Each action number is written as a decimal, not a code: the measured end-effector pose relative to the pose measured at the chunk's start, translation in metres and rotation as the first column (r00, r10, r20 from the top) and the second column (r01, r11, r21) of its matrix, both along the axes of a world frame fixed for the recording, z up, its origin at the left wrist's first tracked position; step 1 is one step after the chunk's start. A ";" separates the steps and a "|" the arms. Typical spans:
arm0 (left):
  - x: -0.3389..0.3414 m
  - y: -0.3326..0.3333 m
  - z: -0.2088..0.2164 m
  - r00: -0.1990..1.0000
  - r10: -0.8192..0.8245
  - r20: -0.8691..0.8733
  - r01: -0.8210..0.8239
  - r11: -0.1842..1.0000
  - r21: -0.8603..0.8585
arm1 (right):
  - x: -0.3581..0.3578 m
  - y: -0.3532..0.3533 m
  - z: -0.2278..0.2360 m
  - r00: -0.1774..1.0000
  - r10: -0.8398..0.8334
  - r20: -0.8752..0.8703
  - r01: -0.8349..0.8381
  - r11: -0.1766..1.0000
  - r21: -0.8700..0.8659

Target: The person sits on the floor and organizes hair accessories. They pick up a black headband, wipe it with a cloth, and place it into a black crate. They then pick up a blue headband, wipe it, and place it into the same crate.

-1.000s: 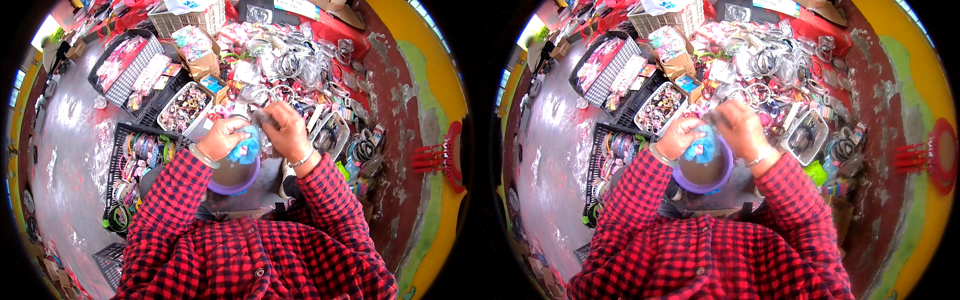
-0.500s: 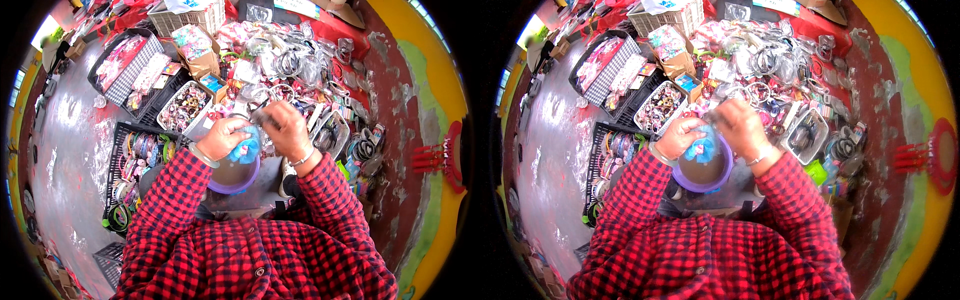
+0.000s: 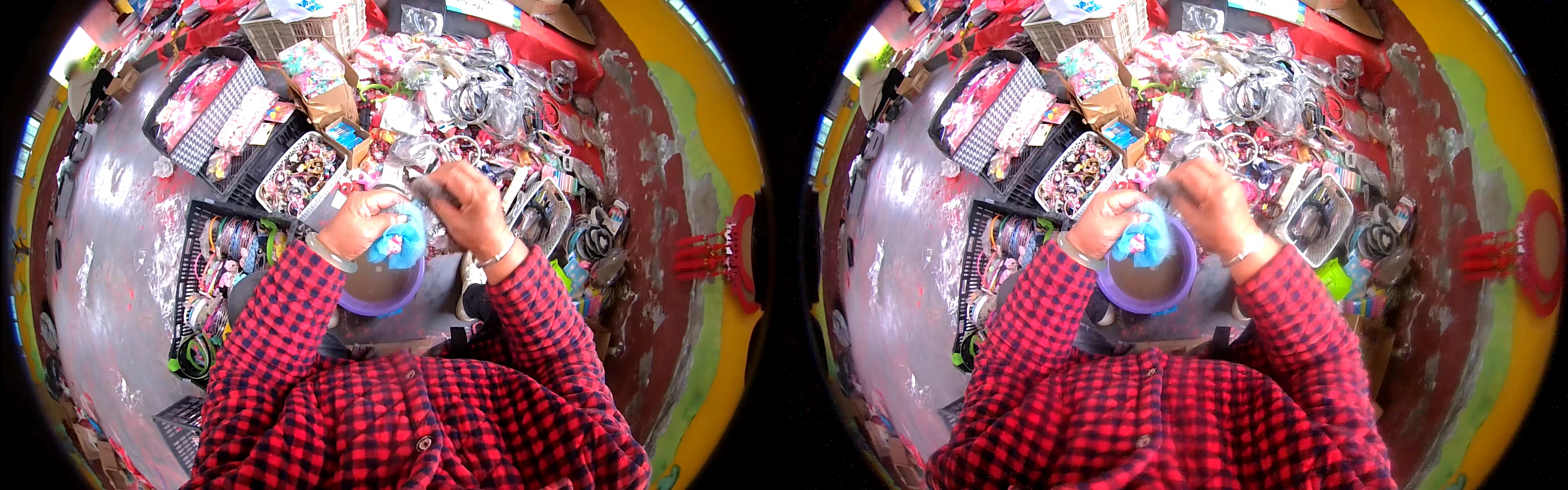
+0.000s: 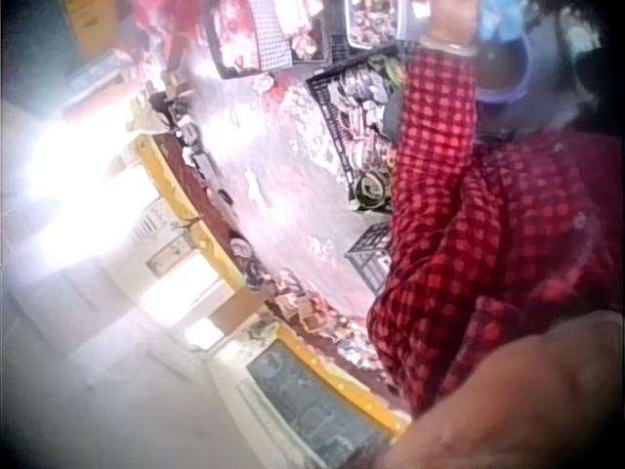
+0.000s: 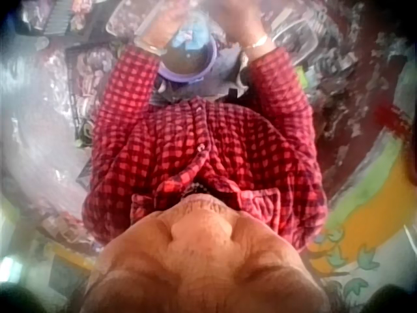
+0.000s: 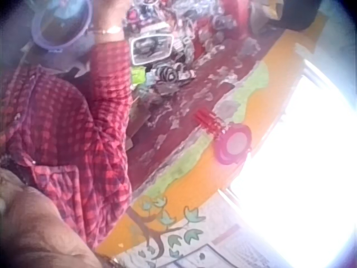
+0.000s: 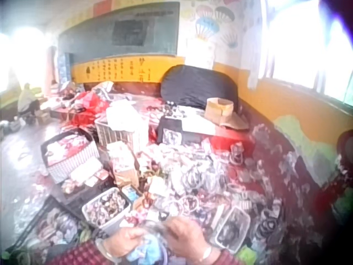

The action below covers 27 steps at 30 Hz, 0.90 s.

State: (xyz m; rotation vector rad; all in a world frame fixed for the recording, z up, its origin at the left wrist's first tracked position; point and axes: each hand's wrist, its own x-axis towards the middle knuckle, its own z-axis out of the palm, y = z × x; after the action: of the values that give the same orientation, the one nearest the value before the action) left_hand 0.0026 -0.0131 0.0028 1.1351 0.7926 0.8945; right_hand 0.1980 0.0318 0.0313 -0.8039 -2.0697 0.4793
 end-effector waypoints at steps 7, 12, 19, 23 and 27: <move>0.000 0.000 -0.004 0.999 0.033 0.009 -0.033 0.998 0.044 | -0.003 -0.002 0.002 0.994 0.090 -0.064 -0.089 0.996 0.017; -0.001 0.002 -0.004 0.999 0.018 -0.027 -0.015 0.996 0.092 | -0.003 -0.006 0.004 0.992 0.123 -0.033 -0.121 0.991 0.062; -0.001 0.002 -0.004 0.999 0.009 -0.036 -0.006 0.996 0.085 | -0.003 -0.009 0.004 0.989 0.149 -0.011 -0.148 0.987 0.068; 0.000 -0.001 0.001 1.000 -0.031 0.005 0.030 0.999 0.035 | 0.014 0.015 -0.007 0.994 -0.109 -0.001 0.109 0.993 0.051; -0.007 -0.001 0.006 0.988 0.003 0.152 0.009 0.997 -0.082 | 0.050 0.040 0.000 0.562 -0.417 -0.715 -0.111 0.818 -0.565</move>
State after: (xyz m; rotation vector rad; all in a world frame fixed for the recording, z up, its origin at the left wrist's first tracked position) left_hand -0.0041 -0.0144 0.0093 0.9830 0.6956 0.9262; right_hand 0.2477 0.0722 0.0311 -0.8545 -0.9346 1.1474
